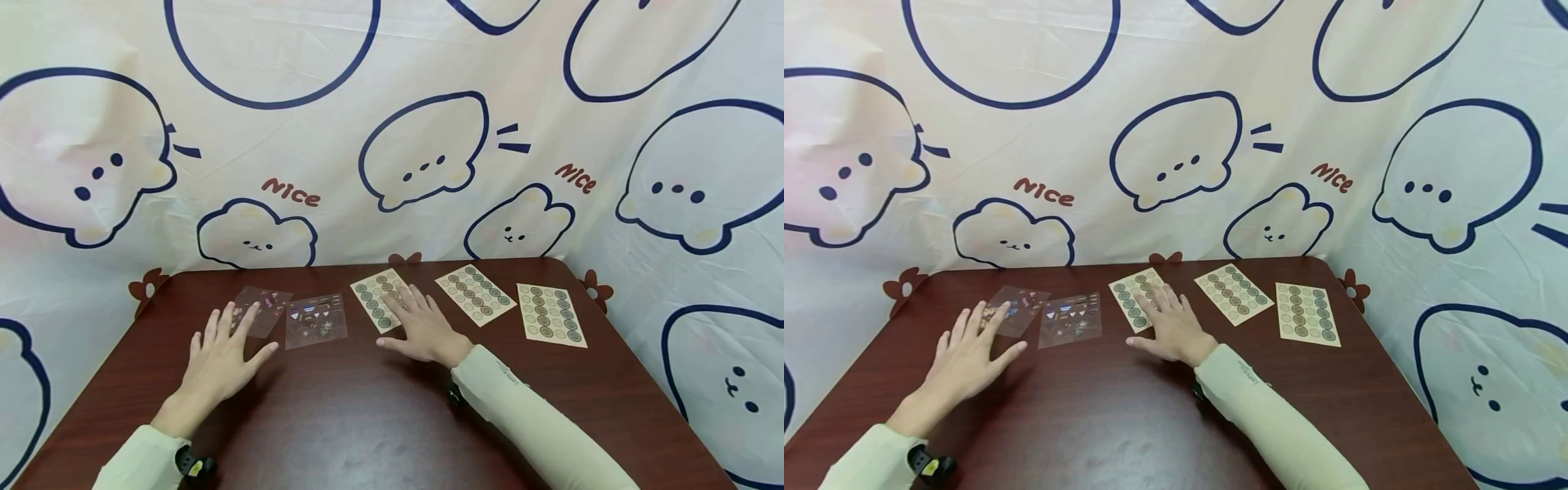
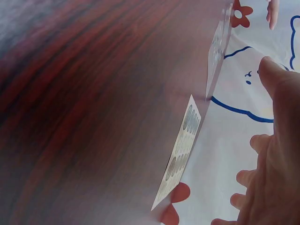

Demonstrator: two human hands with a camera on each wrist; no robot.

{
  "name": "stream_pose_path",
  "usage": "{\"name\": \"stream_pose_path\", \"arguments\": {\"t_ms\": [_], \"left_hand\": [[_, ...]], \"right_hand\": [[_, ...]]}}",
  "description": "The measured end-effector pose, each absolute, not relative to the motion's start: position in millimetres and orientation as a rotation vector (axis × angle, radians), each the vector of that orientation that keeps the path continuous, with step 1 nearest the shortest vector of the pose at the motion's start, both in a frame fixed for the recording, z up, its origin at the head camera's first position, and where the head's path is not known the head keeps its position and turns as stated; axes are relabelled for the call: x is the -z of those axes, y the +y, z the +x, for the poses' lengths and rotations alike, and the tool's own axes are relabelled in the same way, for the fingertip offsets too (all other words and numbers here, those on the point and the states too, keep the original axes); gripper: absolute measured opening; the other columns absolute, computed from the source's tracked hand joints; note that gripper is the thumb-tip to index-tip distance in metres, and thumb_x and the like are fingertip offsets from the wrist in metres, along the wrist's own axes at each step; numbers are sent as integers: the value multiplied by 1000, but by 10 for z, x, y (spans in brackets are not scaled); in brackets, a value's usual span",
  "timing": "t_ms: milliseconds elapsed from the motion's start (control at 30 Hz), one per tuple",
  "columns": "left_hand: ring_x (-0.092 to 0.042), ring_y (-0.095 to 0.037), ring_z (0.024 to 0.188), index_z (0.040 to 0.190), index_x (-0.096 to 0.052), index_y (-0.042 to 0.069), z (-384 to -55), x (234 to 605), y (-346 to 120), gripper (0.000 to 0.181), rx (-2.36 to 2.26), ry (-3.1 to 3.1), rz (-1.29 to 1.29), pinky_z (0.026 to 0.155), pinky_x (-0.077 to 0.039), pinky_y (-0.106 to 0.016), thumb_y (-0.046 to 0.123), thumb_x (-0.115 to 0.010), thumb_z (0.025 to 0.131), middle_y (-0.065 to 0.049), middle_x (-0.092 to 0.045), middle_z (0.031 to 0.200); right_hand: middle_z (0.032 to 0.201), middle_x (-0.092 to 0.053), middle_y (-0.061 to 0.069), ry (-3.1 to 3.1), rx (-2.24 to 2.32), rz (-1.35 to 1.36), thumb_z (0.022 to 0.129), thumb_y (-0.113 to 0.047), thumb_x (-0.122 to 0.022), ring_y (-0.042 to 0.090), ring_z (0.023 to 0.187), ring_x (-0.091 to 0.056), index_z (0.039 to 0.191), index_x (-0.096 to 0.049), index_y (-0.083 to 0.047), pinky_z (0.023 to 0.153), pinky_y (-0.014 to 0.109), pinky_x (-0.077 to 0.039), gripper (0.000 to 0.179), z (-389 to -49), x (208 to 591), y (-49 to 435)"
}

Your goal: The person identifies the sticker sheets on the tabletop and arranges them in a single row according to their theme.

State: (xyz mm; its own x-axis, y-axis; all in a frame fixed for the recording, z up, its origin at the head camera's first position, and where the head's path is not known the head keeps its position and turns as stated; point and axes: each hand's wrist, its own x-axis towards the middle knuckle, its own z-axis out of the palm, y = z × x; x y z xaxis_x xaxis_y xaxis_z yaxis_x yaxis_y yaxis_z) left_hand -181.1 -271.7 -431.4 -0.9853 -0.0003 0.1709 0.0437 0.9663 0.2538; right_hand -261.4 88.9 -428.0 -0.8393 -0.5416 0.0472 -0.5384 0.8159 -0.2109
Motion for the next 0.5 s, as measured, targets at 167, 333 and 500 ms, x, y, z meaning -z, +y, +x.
{"name": "stream_pose_path", "arguments": {"t_ms": [167, 333, 500], "left_hand": [[-14, -56, 147, 161, -22, 17, -1816, 4323, -2756, 91, 361, -2962, -50, 110, -18, -77, 64, -58, 92, -35, -19, 160], [-17, -56, 145, 158, -28, 11, -1837, 4314, -2793, 91, 327, -2955, -75, 109, -23, -76, 62, -61, 91, -35, -22, 158], [-18, -56, 144, 157, -30, 9, -1867, 4321, -2850, 90, 328, -2954, -82, 108, -25, -76, 59, -64, 90, -34, -24, 157]], "right_hand": [[171, -11, 14, 2940, 317, -895, 94, -68, -52, 36, 158, -10, 163, -23, -26, 123, 62, -18, 86, -2649, 4281, 819], [171, -12, 13, 2929, 302, -944, 94, -67, -53, 37, 158, -12, 162, -25, -25, 122, 63, -19, 85, -2691, 4296, 751], [170, -17, 14, 2924, 266, -992, 94, -67, -53, 38, 157, -16, 161, -28, -23, 122, 63, -21, 84, -2712, 4248, 659]]}}
